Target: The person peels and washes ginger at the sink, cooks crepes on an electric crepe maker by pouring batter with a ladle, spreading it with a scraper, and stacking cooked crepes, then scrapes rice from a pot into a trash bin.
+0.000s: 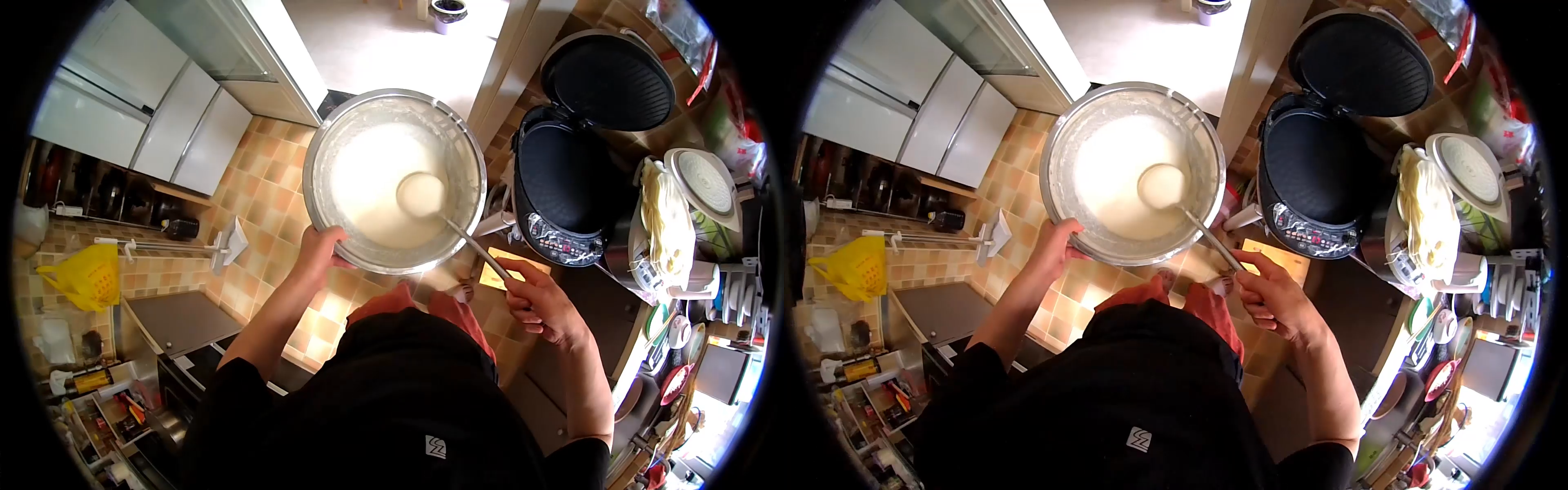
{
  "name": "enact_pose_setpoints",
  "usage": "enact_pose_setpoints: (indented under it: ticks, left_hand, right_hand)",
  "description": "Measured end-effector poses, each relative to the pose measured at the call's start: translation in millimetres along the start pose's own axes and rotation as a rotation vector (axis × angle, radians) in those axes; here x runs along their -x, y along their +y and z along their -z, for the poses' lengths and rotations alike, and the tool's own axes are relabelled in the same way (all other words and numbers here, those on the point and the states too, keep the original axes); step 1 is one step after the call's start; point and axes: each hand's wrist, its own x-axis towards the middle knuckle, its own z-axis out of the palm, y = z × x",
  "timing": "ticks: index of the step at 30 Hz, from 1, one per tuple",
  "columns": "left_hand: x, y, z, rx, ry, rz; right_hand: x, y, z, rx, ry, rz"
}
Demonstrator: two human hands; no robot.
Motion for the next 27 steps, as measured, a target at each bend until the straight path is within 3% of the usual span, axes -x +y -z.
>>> enact_pose_setpoints:
  ticks: [16, 22, 27]
  left_hand:
    - [-4.8, 41.9, -112.3, 0.099, -0.078, -0.069]
    - [-14.6, 42.6, -139.8, 0.138, -0.039, -0.063]
    - [-21.4, 34.3, -121.9, 0.131, 0.018, -0.010]
  right_hand:
    - [85.3, -67.0, 79.1, -0.091, 0.090, 0.138]
    - [134.1, -77.5, 106.5, -0.095, 0.214, 0.267]
    - [129.2, -57.7, 119.4, 0.037, 0.394, 0.336]
